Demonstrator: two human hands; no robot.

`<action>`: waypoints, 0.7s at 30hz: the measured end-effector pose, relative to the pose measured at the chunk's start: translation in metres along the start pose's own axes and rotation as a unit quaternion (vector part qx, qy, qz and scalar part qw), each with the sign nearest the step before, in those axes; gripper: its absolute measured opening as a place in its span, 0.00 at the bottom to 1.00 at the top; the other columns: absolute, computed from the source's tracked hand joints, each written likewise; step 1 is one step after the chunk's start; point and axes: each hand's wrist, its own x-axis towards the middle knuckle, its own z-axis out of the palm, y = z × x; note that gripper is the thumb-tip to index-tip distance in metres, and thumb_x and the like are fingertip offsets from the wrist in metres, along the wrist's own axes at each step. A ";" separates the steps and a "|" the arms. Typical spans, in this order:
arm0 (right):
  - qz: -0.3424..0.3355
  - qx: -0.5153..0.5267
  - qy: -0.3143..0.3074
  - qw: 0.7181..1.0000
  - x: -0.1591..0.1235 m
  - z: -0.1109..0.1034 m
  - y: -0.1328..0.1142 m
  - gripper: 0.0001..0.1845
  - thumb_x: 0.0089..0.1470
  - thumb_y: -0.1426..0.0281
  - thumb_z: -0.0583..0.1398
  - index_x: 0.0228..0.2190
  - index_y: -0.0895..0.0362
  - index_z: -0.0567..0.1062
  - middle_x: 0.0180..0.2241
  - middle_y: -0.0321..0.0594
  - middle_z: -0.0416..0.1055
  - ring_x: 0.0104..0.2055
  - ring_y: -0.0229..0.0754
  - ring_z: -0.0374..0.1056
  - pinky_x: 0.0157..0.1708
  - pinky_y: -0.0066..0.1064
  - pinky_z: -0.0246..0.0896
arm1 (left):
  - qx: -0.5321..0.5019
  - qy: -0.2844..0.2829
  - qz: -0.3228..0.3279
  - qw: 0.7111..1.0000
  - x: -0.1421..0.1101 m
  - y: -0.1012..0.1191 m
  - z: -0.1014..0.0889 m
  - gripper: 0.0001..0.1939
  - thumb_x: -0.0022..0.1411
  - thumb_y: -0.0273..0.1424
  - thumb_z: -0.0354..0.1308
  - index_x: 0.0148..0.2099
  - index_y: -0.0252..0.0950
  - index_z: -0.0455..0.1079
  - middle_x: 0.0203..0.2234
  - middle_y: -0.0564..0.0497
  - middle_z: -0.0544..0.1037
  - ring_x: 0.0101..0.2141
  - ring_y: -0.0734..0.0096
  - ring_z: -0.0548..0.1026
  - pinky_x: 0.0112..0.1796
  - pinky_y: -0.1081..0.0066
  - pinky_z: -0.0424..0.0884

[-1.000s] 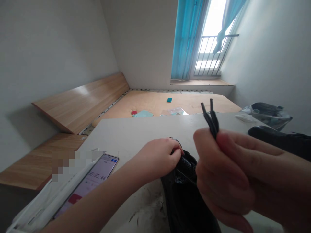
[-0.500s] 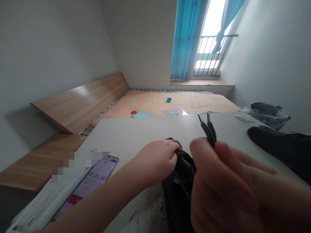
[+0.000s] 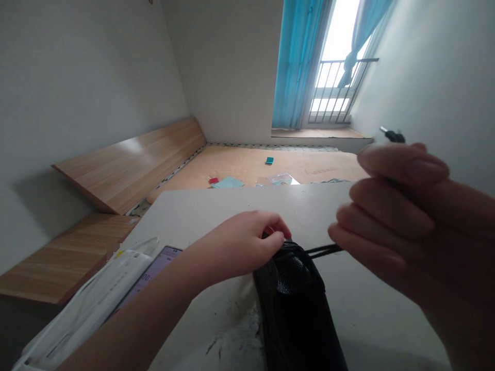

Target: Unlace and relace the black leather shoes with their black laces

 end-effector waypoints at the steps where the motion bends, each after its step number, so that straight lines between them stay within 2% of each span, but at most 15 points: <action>1: -0.016 -0.021 0.024 0.999 0.002 -0.003 -0.002 0.21 0.68 0.67 0.45 0.26 0.53 0.69 0.17 0.28 0.43 0.17 0.30 0.41 0.23 0.21 0.58 | 0.005 0.005 0.000 1.000 -0.004 0.005 -0.002 0.11 0.60 0.32 0.51 0.36 0.40 0.76 0.30 0.55 0.80 0.31 0.68 0.75 0.32 0.71 0.67; 3: -0.038 -0.059 0.070 0.995 0.004 -0.006 -0.005 0.21 0.67 0.68 0.44 0.26 0.52 0.69 0.16 0.28 0.42 0.16 0.31 0.41 0.19 0.21 0.55 | 0.013 -0.007 -0.003 1.000 -0.013 0.013 -0.002 0.12 0.62 0.34 0.51 0.34 0.41 0.76 0.27 0.56 0.79 0.29 0.69 0.74 0.30 0.72 0.66; 4: -0.040 -0.078 0.094 0.992 0.005 -0.007 -0.005 0.20 0.67 0.68 0.44 0.27 0.51 0.69 0.16 0.28 0.41 0.16 0.31 0.41 0.18 0.22 0.53 | 0.015 -0.018 -0.005 1.000 -0.017 0.017 0.000 0.13 0.63 0.35 0.51 0.36 0.41 0.77 0.28 0.56 0.79 0.29 0.69 0.74 0.30 0.71 0.65; 6: -0.041 -0.121 0.133 0.983 0.006 -0.008 -0.003 0.19 0.66 0.67 0.45 0.26 0.51 0.67 0.16 0.28 0.40 0.15 0.31 0.40 0.17 0.23 0.50 | 0.030 -0.024 -0.009 0.999 -0.025 0.021 0.005 0.14 0.64 0.37 0.51 0.45 0.44 0.76 0.32 0.55 0.80 0.31 0.68 0.74 0.31 0.70 0.65; 8: -0.041 -0.168 0.154 0.973 0.007 -0.007 -0.001 0.17 0.66 0.66 0.46 0.26 0.50 0.66 0.16 0.28 0.40 0.15 0.32 0.39 0.18 0.25 0.50 | 0.024 -0.027 0.004 0.999 -0.028 0.024 0.011 0.16 0.64 0.37 0.51 0.53 0.46 0.71 0.40 0.55 0.79 0.37 0.65 0.75 0.36 0.68 0.66; 11: -0.045 -0.225 0.153 0.961 0.009 -0.009 0.001 0.16 0.65 0.64 0.47 0.27 0.49 0.66 0.16 0.28 0.41 0.16 0.33 0.40 0.19 0.27 0.51 | -0.085 -0.061 0.038 0.994 -0.025 0.026 0.014 0.13 0.66 0.35 0.51 0.51 0.48 0.70 0.45 0.56 0.77 0.44 0.65 0.73 0.44 0.67 0.66; 13: -0.049 -0.254 0.142 0.956 0.010 -0.015 -0.001 0.15 0.65 0.63 0.47 0.28 0.49 0.67 0.17 0.28 0.44 0.16 0.33 0.43 0.22 0.29 0.55 | -0.181 -0.069 0.039 0.980 -0.020 0.027 0.011 0.10 0.68 0.36 0.49 0.45 0.46 0.71 0.40 0.56 0.77 0.41 0.69 0.73 0.42 0.70 0.68; 16: -0.066 -0.307 0.142 0.939 0.013 -0.031 -0.010 0.15 0.65 0.64 0.49 0.29 0.50 0.69 0.18 0.29 0.52 0.20 0.34 0.51 0.28 0.31 0.58 | -0.260 -0.024 0.030 0.965 -0.012 0.025 0.005 0.14 0.70 0.37 0.47 0.36 0.40 0.71 0.28 0.57 0.73 0.33 0.74 0.72 0.36 0.73 0.67; 19: -0.060 -0.375 0.179 0.907 0.017 -0.056 -0.021 0.12 0.64 0.65 0.52 0.30 0.52 0.71 0.21 0.31 0.56 0.24 0.34 0.55 0.32 0.32 0.59 | -0.308 0.014 0.037 0.951 -0.007 0.021 -0.001 0.18 0.71 0.36 0.45 0.30 0.37 0.65 0.19 0.59 0.67 0.26 0.77 0.70 0.31 0.76 0.65; 21: -0.032 -0.427 0.192 0.883 0.018 -0.074 -0.026 0.10 0.63 0.64 0.53 0.31 0.52 0.71 0.21 0.30 0.55 0.23 0.34 0.53 0.33 0.34 0.60 | -0.332 0.031 0.045 0.942 -0.005 0.017 -0.005 0.18 0.72 0.35 0.45 0.29 0.36 0.64 0.17 0.60 0.61 0.23 0.79 0.67 0.31 0.76 0.67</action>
